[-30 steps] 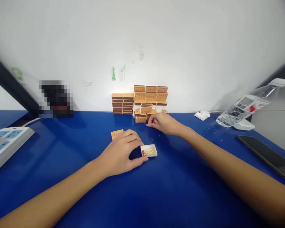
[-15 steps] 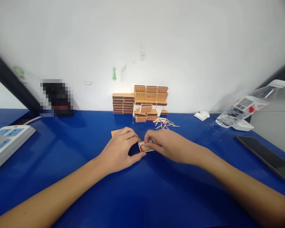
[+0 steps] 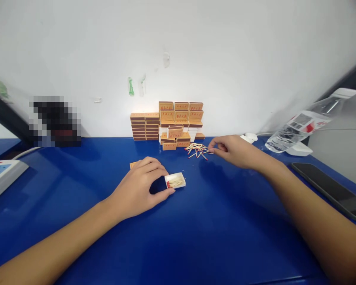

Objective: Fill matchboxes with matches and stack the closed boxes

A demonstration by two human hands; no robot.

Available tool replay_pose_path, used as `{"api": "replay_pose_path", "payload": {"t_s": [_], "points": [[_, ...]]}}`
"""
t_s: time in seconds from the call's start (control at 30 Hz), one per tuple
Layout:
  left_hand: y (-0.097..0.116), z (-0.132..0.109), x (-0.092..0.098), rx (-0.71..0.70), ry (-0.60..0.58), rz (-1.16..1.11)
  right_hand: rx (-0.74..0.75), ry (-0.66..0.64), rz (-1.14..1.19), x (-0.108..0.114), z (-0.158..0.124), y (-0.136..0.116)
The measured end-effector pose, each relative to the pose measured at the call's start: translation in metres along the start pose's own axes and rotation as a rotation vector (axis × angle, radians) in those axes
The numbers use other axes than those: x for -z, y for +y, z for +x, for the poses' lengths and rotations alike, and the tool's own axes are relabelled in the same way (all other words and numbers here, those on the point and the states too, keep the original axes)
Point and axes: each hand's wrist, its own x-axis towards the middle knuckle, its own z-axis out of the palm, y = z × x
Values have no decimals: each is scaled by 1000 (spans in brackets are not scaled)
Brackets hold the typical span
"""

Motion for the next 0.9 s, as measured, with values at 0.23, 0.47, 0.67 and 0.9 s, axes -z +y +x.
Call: {"api": "replay_pose_path", "payload": {"t_s": [0.23, 0.47, 0.67, 0.9], "points": [[2, 0, -1, -52, -9, 10, 217, -3, 65, -17, 5, 0], [0, 0, -1, -37, -5, 24, 223, -76, 139, -24, 11, 1], [0, -1, -1, -44, -2, 28, 214, -103, 165, -26, 10, 1], [0, 0, 0, -43, 3, 31, 212, 17, 229, -14, -3, -32]]}}
